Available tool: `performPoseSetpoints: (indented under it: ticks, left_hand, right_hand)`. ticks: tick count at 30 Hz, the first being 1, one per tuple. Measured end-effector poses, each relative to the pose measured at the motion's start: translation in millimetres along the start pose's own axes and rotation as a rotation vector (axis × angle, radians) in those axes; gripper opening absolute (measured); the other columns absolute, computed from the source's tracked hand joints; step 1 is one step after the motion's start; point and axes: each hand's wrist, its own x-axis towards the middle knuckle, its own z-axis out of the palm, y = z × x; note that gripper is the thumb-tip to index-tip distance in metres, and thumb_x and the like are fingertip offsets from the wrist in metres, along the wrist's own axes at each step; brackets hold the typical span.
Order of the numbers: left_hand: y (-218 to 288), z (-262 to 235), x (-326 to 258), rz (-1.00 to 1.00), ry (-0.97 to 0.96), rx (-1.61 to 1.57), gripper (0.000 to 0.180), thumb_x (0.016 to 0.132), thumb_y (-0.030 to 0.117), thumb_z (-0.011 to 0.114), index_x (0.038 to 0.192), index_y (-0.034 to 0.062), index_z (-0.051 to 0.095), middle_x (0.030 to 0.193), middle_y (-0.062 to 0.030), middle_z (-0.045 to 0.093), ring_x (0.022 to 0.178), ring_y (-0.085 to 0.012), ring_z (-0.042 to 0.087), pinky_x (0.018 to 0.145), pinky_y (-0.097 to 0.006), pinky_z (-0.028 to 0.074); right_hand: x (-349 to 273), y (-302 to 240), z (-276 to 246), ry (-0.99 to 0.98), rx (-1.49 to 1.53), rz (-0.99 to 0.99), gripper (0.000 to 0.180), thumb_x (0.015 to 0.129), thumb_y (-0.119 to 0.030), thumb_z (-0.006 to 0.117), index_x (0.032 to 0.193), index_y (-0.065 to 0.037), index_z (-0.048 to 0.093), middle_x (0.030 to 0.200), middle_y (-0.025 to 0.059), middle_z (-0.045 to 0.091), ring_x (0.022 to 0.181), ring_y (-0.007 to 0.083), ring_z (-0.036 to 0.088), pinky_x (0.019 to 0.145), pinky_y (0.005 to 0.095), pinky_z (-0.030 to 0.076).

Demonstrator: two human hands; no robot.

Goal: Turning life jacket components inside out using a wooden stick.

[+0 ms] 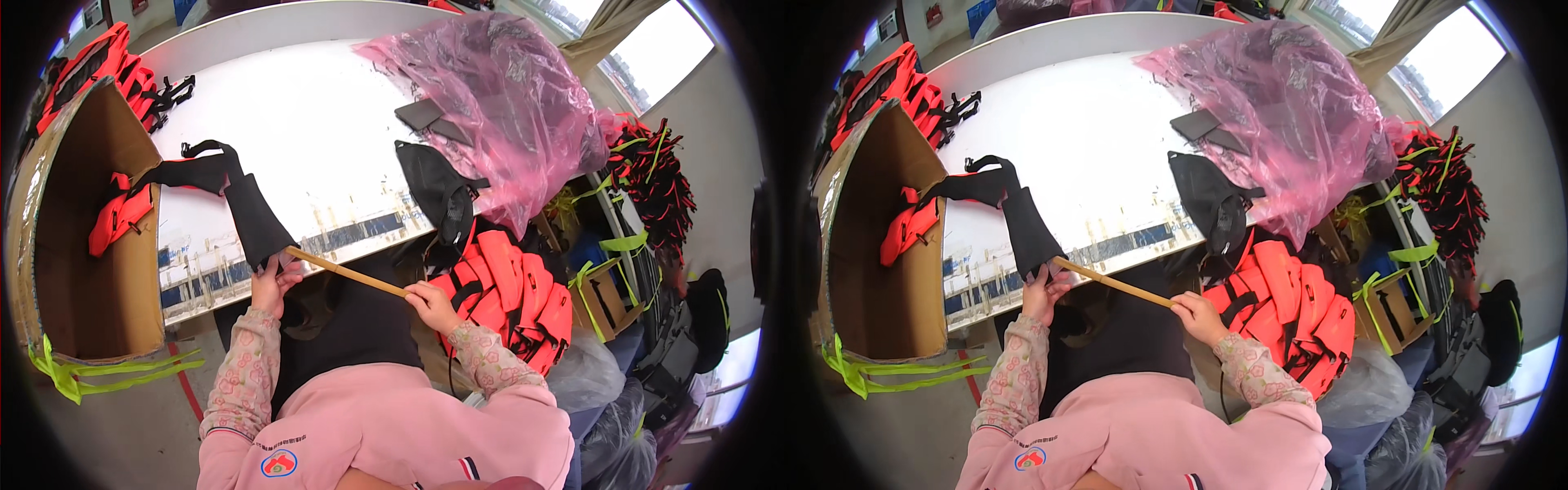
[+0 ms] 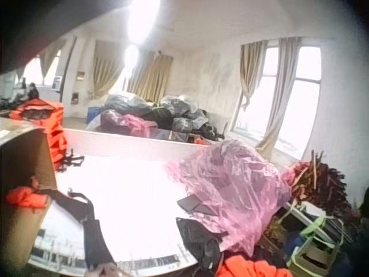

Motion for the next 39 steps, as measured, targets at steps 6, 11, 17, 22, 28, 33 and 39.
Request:
performPoseSetpoints:
  ticks: [6, 11, 17, 22, 28, 33, 39]
  left_hand:
    - [0, -4, 6, -0.041, -0.022, -0.039, 0.03, 0.091, 0.029, 0.048, 0.106, 0.0037, 0.054, 0.081, -0.0122, 0.063, 0.062, -0.0195, 0.062, 0.062, -0.031, 0.052]
    - [-1, -6, 10, -0.047, -0.018, -0.032, 0.032, 0.091, 0.03, 0.048, 0.107, 0.0031, 0.054, 0.081, -0.0121, 0.063, 0.064, -0.02, 0.063, 0.062, -0.031, 0.052]
    - [-1, -5, 8, -0.047, -0.011, 0.015, 0.032, 0.092, 0.029, 0.048, 0.108, 0.0017, 0.053, 0.08, -0.0123, 0.063, 0.065, -0.0193, 0.063, 0.061, -0.028, 0.051]
    - [2, 2, 7, -0.036, -0.025, 0.037, 0.034, 0.09, 0.033, 0.05, 0.104, 0.0027, 0.053, 0.08, -0.0115, 0.063, 0.064, -0.0184, 0.062, 0.061, -0.029, 0.051]
    - [6, 1, 5, -0.05, -0.031, 0.069, 0.038, 0.09, 0.037, 0.049, 0.102, 0.0011, 0.052, 0.078, -0.011, 0.062, 0.065, -0.0185, 0.063, 0.06, -0.027, 0.05]
    - [5, 0, 8, -0.067, -0.017, 0.088, 0.038, 0.09, 0.037, 0.049, 0.102, 0.0011, 0.052, 0.079, -0.0117, 0.061, 0.067, -0.0195, 0.063, 0.062, -0.028, 0.05]
    - [3, -4, 10, -0.09, -0.015, 0.085, 0.037, 0.091, 0.035, 0.048, 0.105, 0.0005, 0.051, 0.081, -0.0135, 0.062, 0.067, -0.0207, 0.063, 0.063, -0.029, 0.051]
  right_hand:
    - [34, 1, -12, 0.175, 0.307, 0.182, 0.014, 0.084, -0.011, 0.057, 0.094, -0.001, 0.06, 0.066, -0.0017, 0.054, 0.061, 0.0035, 0.05, 0.055, 0.0192, 0.039]
    - [96, 15, -18, 0.257, 0.094, 0.226, 0.017, 0.083, -0.011, 0.058, 0.097, -0.001, 0.058, 0.064, 0.0015, 0.053, 0.06, 0.0065, 0.051, 0.056, 0.021, 0.042]
    - [151, -5, -23, 0.162, -0.584, 0.063, 0.018, 0.076, -0.015, 0.06, 0.088, -0.002, 0.059, 0.082, 0.0157, 0.057, 0.08, 0.0326, 0.056, 0.07, 0.0404, 0.046]
    - [215, -15, -47, 0.315, -0.681, -0.156, 0.011, 0.077, -0.016, 0.06, 0.082, -0.006, 0.062, 0.083, 0.0128, 0.056, 0.083, 0.0304, 0.054, 0.071, 0.0388, 0.045]
    - [319, 35, -78, 0.261, -1.001, 0.026, 0.023, 0.077, -0.022, 0.06, 0.097, -0.013, 0.063, 0.114, 0.0126, 0.051, 0.114, 0.0323, 0.04, 0.092, 0.0465, 0.035]
    - [361, 61, -91, 0.041, -1.135, 0.414, 0.038, 0.083, -0.031, 0.053, 0.119, -0.021, 0.055, 0.143, 0.0107, 0.023, 0.135, 0.0307, 0.012, 0.104, 0.0558, 0.015]
    - [383, 76, -93, -0.111, -1.13, 0.614, 0.045, 0.089, -0.036, 0.045, 0.131, -0.019, 0.041, 0.147, 0.0074, 0.014, 0.136, 0.0286, 0.007, 0.105, 0.0577, 0.011]
